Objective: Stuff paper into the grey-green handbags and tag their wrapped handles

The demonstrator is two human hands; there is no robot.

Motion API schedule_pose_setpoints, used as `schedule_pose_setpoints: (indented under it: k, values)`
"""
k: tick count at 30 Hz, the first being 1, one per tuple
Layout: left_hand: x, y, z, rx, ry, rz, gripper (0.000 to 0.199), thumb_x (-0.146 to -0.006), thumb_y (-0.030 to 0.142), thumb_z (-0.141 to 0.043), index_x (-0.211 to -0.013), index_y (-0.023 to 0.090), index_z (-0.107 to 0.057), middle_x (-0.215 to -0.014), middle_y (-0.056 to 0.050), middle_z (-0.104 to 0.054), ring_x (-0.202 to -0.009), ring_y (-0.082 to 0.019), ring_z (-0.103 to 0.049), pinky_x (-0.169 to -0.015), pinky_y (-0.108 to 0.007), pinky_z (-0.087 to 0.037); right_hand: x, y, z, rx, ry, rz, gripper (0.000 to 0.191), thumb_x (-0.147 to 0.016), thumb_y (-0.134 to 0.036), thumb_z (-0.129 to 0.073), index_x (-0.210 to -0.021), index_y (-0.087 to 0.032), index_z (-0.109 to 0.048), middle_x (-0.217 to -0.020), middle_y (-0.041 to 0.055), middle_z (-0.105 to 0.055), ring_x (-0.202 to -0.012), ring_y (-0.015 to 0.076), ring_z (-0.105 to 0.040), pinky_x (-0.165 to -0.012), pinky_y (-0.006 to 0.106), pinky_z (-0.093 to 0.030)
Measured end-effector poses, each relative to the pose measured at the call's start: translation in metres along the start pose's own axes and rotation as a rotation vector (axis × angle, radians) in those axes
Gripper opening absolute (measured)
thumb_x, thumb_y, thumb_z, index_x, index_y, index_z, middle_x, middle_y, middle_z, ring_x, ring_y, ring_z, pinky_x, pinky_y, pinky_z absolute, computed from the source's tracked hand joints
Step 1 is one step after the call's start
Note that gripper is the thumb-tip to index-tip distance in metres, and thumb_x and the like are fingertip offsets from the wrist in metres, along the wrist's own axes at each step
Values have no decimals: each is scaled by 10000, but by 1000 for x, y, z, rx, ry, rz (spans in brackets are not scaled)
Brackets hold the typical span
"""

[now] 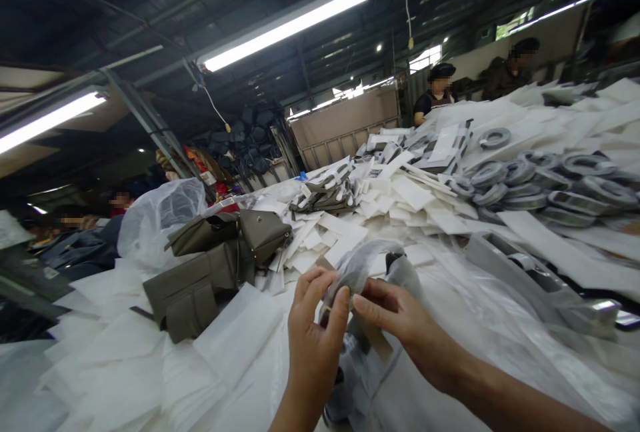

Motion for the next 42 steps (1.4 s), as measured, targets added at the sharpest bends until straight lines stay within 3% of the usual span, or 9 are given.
schedule_pose_setpoints:
  k: [7, 13, 15, 18, 20, 23, 27, 35, 42]
  values:
    - [3, 5, -2, 4, 57, -72, 211, -966, 278, -556, -1100, 259, -718, -1136, -64, -577, -1063, -196, -593, -956, -322, -470, -5, 7, -3, 32, 57, -40, 445, -829, -524, -724, -1107, -177, -747, -954, 71, -742, -993, 260, -658, -1001, 429, -485]
    - [11, -7, -2, 141, -29, 77, 315, -992, 365, -501, -1247, 312, -679, -1570, -55, -371, -1434, -281, -371, -1174, -433, -323, -6, 6, -1, 70, 71, -24, 469, -819, -530, -732, -1151, -199, -741, -1086, 97, -743, -1048, 276, -655, -1037, 447, -463]
    - [11, -7, -3, 323, -48, 204, 458, -956, 411, -571, -1408, 339, -540, -1582, -76, -372, -1430, -290, -393, -1148, -432, -370, -7, 4, -1, 67, 68, -31, 475, -803, -534, -746, -1146, -206, -746, -1095, 98, -746, -1048, 278, -660, -1037, 443, -464]
    - [7, -1, -5, 672, -59, 408, 864, -884, 420, -685, -1579, 319, -181, -1386, -149, -588, -1241, -278, -603, -1035, -421, -490, -9, 2, -1, 75, 47, -48, 469, -808, -542, -738, -1127, -199, -754, -1077, 95, -751, -1029, 270, -668, -1029, 429, -466]
    - [5, 5, -4, 782, -37, 492, 965, -845, 400, -735, -1587, 292, -128, -1220, -134, -678, -1105, -260, -680, -973, -402, -528, -9, 2, 1, 87, 21, -73, 438, -822, -525, -731, -1109, -195, -760, -1047, 87, -755, -983, 254, -675, -985, 402, -490]
    - [4, 10, -3, 798, 1, 528, 847, -809, 388, -771, -1529, 259, -345, -1117, -93, -713, -1048, -237, -697, -932, -352, -544, -7, 7, 5, -6, -10, -115, 383, -892, -514, -650, -1092, -208, -766, -1037, 81, -753, -929, 231, -678, -891, 357, -526]
    - [7, 6, -4, 742, 3, 477, 431, -817, 401, -753, -1185, 182, -705, -1164, -115, -722, -1125, -266, -664, -991, -366, -519, 1, 21, 5, -93, 12, -128, 342, -881, -454, -681, -1143, -247, -751, -1088, 75, -743, -977, 229, -676, -921, 350, -515]
    - [14, 1, -6, 440, 20, 375, 296, -836, 338, -728, -1112, 233, -747, -1155, -66, -738, -1109, -257, -666, -1034, -393, -494, 3, 39, -4, -26, 149, 34, 381, -877, -385, -718, -1236, -257, -697, -1249, 78, -691, -1193, 265, -600, -1097, 427, -420]
    - [24, 7, -6, 357, 90, 303, 277, -881, 367, -655, -1110, 241, -746, -1170, -70, -731, -1133, -269, -657, -1022, -399, -504, 2, 42, -11, 48, 260, 100, 414, -870, -449, -704, -1210, -214, -685, -1229, 102, -700, -1171, 286, -620, -1030, 415, -488]
Point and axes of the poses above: each hand's wrist, its own x-axis away from the middle knuckle, its own z-axis out of the back of the hand, y = z × x, the point moved 2 cm from there along -x, towards the middle knuckle
